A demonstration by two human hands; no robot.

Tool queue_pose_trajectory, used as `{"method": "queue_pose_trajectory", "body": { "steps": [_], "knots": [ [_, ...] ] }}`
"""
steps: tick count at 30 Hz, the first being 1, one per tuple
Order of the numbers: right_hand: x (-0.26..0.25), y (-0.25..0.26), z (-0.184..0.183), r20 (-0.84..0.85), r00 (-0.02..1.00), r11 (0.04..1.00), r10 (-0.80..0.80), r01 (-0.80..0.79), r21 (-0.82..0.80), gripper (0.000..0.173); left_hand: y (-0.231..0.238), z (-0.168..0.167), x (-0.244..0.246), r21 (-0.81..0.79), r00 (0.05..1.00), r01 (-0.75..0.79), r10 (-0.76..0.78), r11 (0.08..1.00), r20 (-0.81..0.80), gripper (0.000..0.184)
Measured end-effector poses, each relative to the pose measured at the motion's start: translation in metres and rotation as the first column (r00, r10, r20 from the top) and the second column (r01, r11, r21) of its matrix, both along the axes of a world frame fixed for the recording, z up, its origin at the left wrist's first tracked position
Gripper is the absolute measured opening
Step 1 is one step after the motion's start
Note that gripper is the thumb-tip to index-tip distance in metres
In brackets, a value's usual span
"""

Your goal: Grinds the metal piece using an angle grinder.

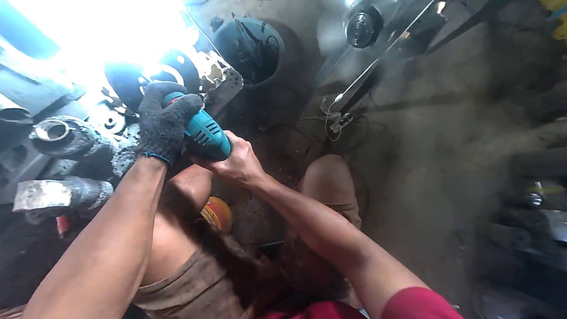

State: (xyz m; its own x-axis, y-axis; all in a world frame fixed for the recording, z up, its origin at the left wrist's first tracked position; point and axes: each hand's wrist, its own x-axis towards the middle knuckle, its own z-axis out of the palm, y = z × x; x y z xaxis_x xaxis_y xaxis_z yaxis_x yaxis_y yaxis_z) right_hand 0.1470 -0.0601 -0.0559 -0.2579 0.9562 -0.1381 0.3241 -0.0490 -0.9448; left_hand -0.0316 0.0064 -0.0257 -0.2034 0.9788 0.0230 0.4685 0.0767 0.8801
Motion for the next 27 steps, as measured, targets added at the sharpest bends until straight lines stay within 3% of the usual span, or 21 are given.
{"method": "queue_pose_trajectory", "body": {
  "steps": [6, 20, 27],
  "knots": [
    [0.004, -0.001, 0.002, 0.007, 0.999, 0.999, -0.040, 0.040, -0.012, 0.061, 0.008, -0.003, 0.005, 0.047, 0.998, 0.062, -0.062, 0.997, -0.007, 0.044],
    [0.010, -0.002, 0.002, -0.005, 0.999, 0.999, -0.033, 0.033, -0.007, 0.058, 0.005, 0.000, 0.012, 0.040, 0.998, 0.039, -0.037, 0.998, -0.052, 0.044],
    [0.006, -0.002, 0.003, -0.009, 1.000, 1.000, -0.016, 0.015, -0.023, 0.057, 0.000, 0.003, 0.008, 0.049, 0.999, 0.040, -0.041, 0.998, 0.004, 0.043]
  ]
}}
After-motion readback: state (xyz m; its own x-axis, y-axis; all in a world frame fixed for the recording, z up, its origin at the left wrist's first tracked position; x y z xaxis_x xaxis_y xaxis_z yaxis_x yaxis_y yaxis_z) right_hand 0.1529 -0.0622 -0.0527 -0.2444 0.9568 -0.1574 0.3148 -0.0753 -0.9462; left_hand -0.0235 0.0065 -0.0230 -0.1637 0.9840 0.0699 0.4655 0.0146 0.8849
